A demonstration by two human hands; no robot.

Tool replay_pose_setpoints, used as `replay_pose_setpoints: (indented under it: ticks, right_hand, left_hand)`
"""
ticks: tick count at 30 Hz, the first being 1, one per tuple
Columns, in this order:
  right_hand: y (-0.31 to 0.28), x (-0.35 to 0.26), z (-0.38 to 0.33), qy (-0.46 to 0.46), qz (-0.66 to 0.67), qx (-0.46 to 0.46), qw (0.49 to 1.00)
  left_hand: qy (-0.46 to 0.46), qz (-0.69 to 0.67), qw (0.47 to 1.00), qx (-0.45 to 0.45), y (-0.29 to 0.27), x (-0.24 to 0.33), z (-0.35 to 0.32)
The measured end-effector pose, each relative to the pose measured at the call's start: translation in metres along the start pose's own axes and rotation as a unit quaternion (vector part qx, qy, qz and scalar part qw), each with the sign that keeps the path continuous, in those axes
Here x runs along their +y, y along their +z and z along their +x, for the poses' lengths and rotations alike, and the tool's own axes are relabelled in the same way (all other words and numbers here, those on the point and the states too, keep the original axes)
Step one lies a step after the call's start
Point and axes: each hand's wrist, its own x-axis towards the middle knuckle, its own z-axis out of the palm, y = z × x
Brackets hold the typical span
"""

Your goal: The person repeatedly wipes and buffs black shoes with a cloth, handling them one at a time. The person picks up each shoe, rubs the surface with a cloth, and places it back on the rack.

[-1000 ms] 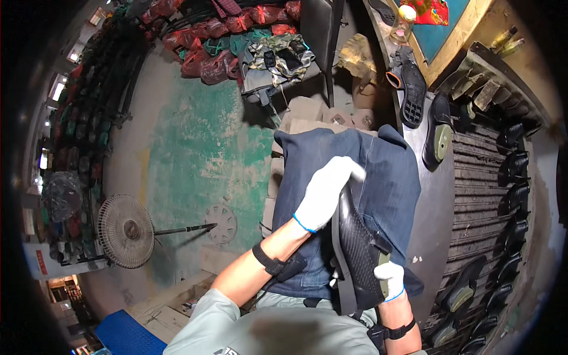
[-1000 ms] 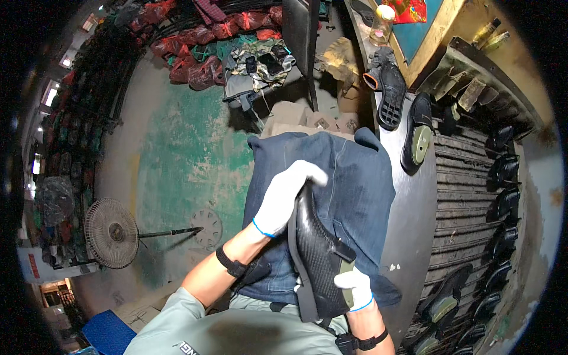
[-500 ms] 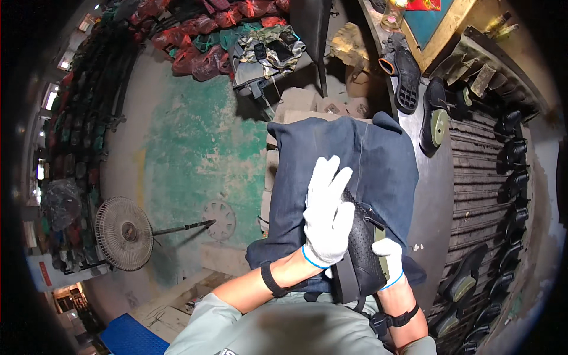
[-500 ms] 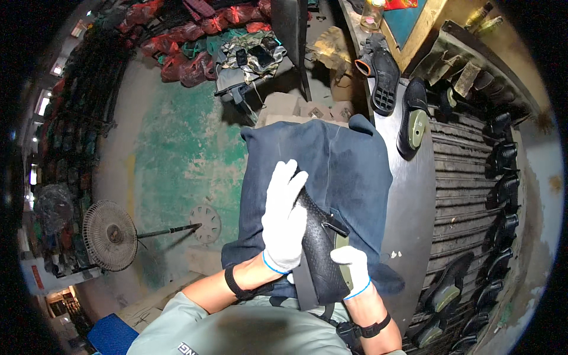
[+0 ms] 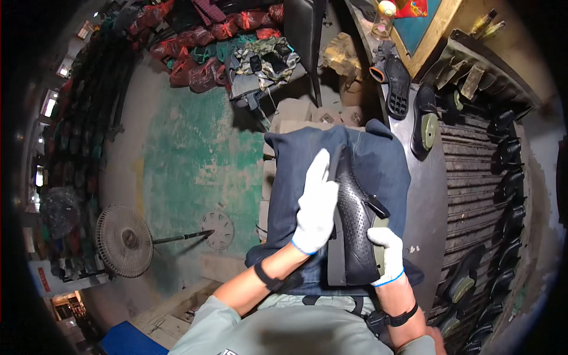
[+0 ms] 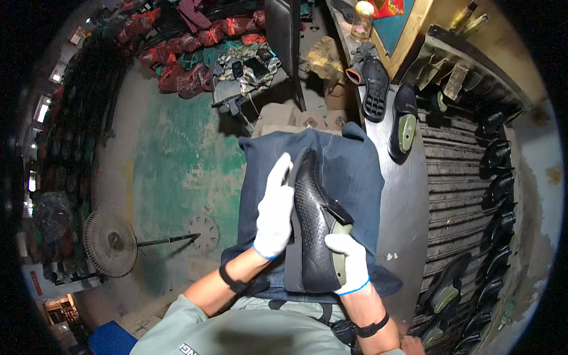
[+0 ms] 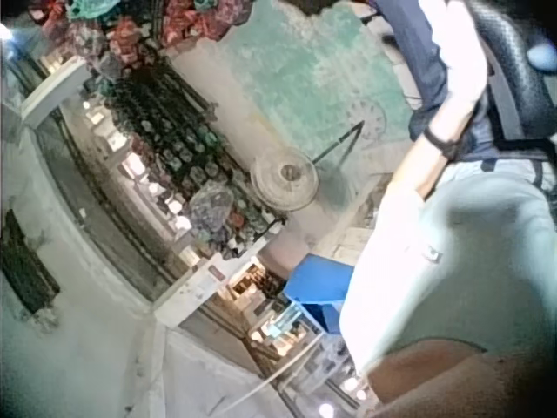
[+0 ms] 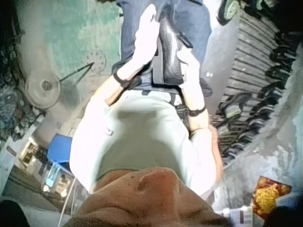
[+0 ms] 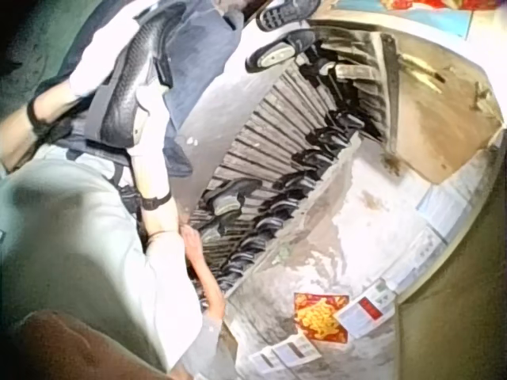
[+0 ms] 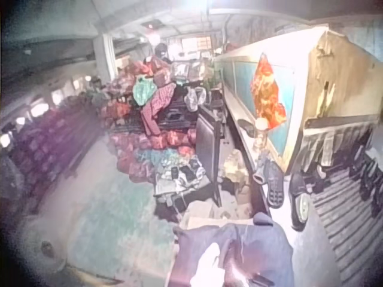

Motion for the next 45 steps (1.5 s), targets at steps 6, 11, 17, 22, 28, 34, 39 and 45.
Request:
replay_pose_setpoints:
  ticks: [6,11,17,22,28,34,39,45]
  right_hand:
    - [0.018,0.007,0.003,-0.144,-0.041,-0.046,0.988]
    - [0.028,0.006,-0.002,-0.263,-0.188,-0.045,0.945]
    - [0.005,0.023,-0.01,-0.438,-0.576,0.037,0.689]
    - [0.001,0.041,-0.009,-0.488,-0.609,0.062,0.623]
    - [-0.011,0.04,-0.004,-0.489,-0.619,0.064,0.611]
    - [-0.008,0.029,-0.003,-0.451,-0.664,0.076,0.591]
    - [0.027,0.034,-0.023,-0.427,-0.639,0.102,0.632]
    - [0.031,0.013,-0.039,-0.314,-0.589,0.066,0.742]
  left_hand:
    - [-0.233,-0.2,0.944,-0.12,-0.004,0.001,-0.086]
    - [-0.231,-0.225,0.933,-0.159,-0.014,-0.022,-0.084]
    - [-0.103,-0.107,0.979,-0.139,-0.012,0.037,0.011]
    - [-0.099,-0.01,0.985,-0.141,-0.012,0.063,0.041]
    - [-0.097,-0.005,0.983,-0.153,-0.008,0.069,0.048]
    - [-0.078,0.003,0.988,-0.131,-0.011,0.044,0.052]
    - [-0.045,0.11,0.979,-0.169,-0.02,0.075,0.062]
    - [-0.044,0.092,0.982,-0.159,-0.014,0.021,0.064]
